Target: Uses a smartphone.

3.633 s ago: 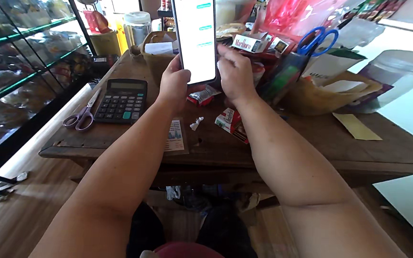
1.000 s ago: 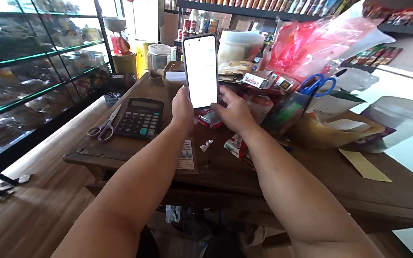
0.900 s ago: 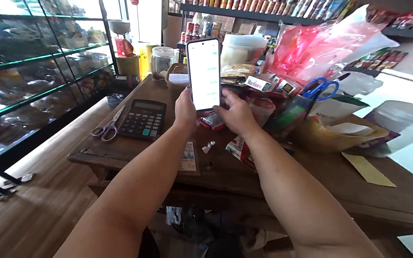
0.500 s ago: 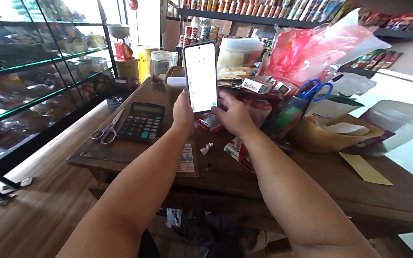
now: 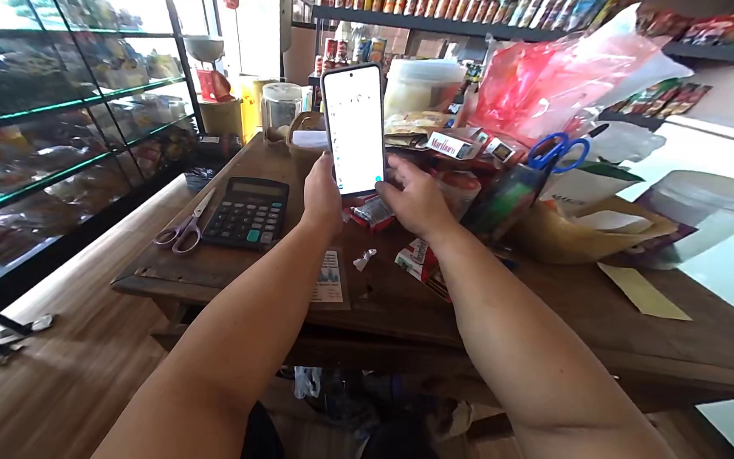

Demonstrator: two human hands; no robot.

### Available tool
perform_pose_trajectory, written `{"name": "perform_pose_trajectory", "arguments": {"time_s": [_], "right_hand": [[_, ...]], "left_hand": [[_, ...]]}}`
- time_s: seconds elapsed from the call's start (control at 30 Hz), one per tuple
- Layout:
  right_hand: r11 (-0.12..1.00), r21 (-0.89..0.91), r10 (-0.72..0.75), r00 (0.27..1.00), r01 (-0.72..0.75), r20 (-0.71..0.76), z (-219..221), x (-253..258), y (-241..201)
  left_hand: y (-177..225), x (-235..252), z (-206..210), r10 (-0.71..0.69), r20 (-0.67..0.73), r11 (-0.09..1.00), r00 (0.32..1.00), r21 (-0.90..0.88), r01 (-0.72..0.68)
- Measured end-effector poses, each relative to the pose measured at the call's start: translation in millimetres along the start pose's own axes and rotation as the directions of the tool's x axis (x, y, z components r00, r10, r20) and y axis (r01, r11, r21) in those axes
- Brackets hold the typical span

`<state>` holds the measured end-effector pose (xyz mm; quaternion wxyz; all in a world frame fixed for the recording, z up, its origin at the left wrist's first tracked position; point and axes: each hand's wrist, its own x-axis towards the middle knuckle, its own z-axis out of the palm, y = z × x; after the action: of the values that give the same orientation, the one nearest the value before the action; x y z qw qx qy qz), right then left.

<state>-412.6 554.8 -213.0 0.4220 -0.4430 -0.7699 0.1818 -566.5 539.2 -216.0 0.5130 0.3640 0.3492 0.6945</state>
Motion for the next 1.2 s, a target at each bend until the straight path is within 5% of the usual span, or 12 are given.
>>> {"name": "perform_pose_trajectory", "arguments": {"time_s": [0.33,0.6,1.2], "right_hand": [[0.999,-0.014,-0.038,0.998,0.038,-0.053,-1,-1,-2],[0.964,0.063,-0.232,0.931,0.260,-0.282,-5,-1,-3],[0.990,-0.008,-0.140,0.944,0.144,-0.297,-5,1,-6]], "left_hand": [[-2,0,2,-0.011,-0.004,1.000,1.000,-0.002,0.011],[-6,0,2,-0.050,0.058,0.980,0.997,0.194,0.038],[-10,-3,5,-0.057,0.139,0.978,0.989,0.208,0.027]]}}
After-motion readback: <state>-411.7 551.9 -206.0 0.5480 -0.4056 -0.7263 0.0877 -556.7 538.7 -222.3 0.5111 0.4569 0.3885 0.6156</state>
